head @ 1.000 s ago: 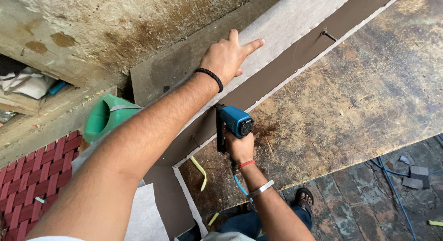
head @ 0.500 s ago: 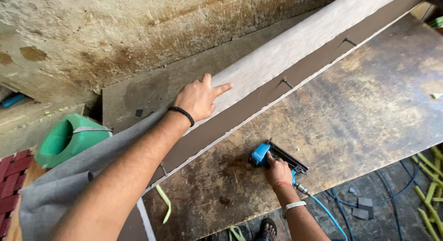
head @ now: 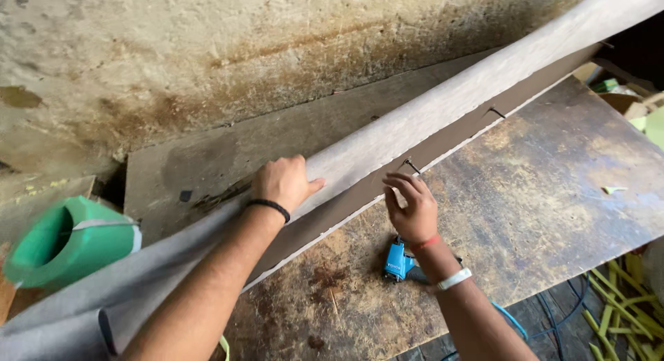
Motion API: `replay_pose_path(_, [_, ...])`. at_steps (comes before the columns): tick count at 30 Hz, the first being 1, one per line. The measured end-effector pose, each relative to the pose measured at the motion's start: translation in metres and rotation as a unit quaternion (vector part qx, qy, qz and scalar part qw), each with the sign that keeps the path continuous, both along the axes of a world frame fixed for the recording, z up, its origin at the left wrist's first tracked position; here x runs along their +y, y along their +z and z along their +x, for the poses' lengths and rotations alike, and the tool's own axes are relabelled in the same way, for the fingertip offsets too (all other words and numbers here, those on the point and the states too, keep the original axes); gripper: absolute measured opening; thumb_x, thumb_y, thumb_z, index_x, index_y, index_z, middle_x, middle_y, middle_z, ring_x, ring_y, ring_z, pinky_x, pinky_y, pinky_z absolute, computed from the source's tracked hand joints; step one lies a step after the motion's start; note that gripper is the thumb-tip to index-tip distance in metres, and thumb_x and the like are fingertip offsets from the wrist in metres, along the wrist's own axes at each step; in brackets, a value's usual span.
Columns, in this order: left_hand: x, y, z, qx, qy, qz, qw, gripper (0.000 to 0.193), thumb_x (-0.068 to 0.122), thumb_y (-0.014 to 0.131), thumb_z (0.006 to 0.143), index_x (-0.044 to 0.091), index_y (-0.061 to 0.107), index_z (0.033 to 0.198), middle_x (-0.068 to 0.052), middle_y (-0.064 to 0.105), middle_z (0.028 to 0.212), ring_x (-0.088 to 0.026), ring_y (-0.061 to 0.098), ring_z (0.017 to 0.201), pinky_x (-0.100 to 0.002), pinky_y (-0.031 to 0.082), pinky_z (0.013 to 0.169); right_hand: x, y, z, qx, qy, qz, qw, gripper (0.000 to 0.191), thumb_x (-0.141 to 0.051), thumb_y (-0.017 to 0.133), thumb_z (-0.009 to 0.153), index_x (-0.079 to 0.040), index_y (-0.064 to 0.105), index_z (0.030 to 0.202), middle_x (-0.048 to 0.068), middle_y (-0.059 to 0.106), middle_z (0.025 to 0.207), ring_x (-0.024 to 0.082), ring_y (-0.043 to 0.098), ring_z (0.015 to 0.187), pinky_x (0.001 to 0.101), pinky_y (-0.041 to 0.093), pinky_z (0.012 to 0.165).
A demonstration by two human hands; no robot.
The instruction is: The person stretches gray fabric over a long wooden furniture frame and secures it with a pneumatic nail gun, working along the rail. They cut excess fabric with shears, fold the fabric around a corner, and continue stapling the fabric taut along the frame edges.
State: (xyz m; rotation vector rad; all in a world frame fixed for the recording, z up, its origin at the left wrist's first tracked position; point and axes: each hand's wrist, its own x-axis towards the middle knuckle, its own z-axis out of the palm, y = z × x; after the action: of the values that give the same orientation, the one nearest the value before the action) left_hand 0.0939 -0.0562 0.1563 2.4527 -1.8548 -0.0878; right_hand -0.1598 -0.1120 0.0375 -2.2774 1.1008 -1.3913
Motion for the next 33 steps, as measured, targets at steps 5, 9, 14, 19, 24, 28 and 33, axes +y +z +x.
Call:
replay_pose_path(5, [0.007, 0.004, -0.008, 0.016, 0.005, 0.044, 0.999, 0.062, 0.064, 0.067, 0.087, 0.005, 0.068, 0.108, -0.018, 0.074, 0.085, -0.029, 0.077, 0.076, -0.042, 0.062, 0.064, -0.051, 0.077, 0.057, 0.089, 0.093, -0.239, 0.962, 0.026, -0.024, 0.061, 0.099, -0.004, 0.075, 0.108, 0.012, 0.074, 0.115, 0.031, 0.067, 0.113, 0.0448, 0.047, 0.104])
replay_pose_path(9, [0.011, 0.005, -0.010, -0.037, -0.014, 0.029, 0.999, 0.072, 0.067, 0.057, 0.090, 0.002, 0.063, 0.117, -0.016, 0.072, 0.078, -0.021, 0.077, 0.066, -0.032, 0.061, 0.048, -0.130, 0.081, 0.044, 0.210, 0.024, -0.147, 0.966, 0.035, -0.032, 0.052, 0.100, -0.009, 0.071, 0.080, 0.010, 0.072, 0.084, 0.027, 0.063, 0.077, 0.0421, 0.052, 0.084])
replay_pose_path(14, [0.013, 0.002, -0.010, -0.052, -0.006, 0.060, 0.997, 0.067, 0.069, 0.052, 0.093, 0.005, 0.064, 0.110, -0.012, 0.073, 0.073, -0.018, 0.074, 0.061, -0.031, 0.060, 0.049, -0.214, 0.060, 0.001, 0.219, 0.050, -0.195, 0.955, 0.052, -0.046, 0.037, 0.100, -0.014, 0.067, 0.071, 0.005, 0.068, 0.072, 0.022, 0.060, 0.063, 0.0416, 0.051, 0.067])
replay_pose_path(19, [0.005, -0.001, -0.006, -0.057, 0.001, 0.062, 0.996, 0.065, 0.072, 0.055, 0.090, 0.009, 0.065, 0.099, -0.010, 0.071, 0.068, -0.018, 0.073, 0.058, -0.032, 0.058, 0.049, -0.282, 0.056, -0.040, 0.226, 0.052, -0.205, 0.951, 0.058, -0.049, 0.034, 0.105, -0.016, 0.068, 0.071, 0.003, 0.066, 0.068, 0.019, 0.058, 0.058, 0.0387, 0.052, 0.063])
replay_pose_path(24, [-0.013, -0.011, 0.004, -0.109, 0.051, 0.046, 0.992, 0.071, 0.081, 0.054, 0.084, 0.012, 0.065, 0.099, -0.011, 0.069, 0.066, -0.021, 0.073, 0.058, -0.035, 0.058, 0.046, -0.327, 0.050, -0.041, 0.204, 0.060, -0.220, 0.952, 0.057, -0.049, 0.039, 0.105, -0.017, 0.070, 0.068, 0.002, 0.063, 0.064, 0.019, 0.056, 0.056, 0.0380, 0.047, 0.056])
replay_pose_path(28, [-0.028, -0.016, 0.014, -0.087, 0.104, 0.000, 0.991, 0.079, 0.085, 0.064, 0.070, 0.015, 0.071, 0.105, -0.011, 0.071, 0.067, -0.025, 0.074, 0.061, -0.042, 0.061, 0.053, -0.341, 0.044, -0.022, 0.146, 0.078, -0.267, 0.949, 0.060, -0.048, 0.039, 0.108, -0.016, 0.067, 0.066, 0.000, 0.060, 0.063, 0.017, 0.057, 0.057, 0.0317, 0.046, 0.058])
replay_pose_path(33, [-0.024, -0.016, 0.020, -0.080, 0.122, -0.030, 0.989, 0.080, 0.084, 0.071, 0.066, 0.018, 0.075, 0.109, -0.010, 0.074, 0.073, -0.027, 0.075, 0.068, -0.044, 0.061, 0.062, -0.344, 0.038, -0.012, 0.159, 0.085, -0.234, 0.955, 0.061, -0.049, 0.043, 0.111, -0.019, 0.063, 0.063, -0.003, 0.053, 0.055, 0.015, 0.043, 0.045, 0.0319, 0.034, 0.051])
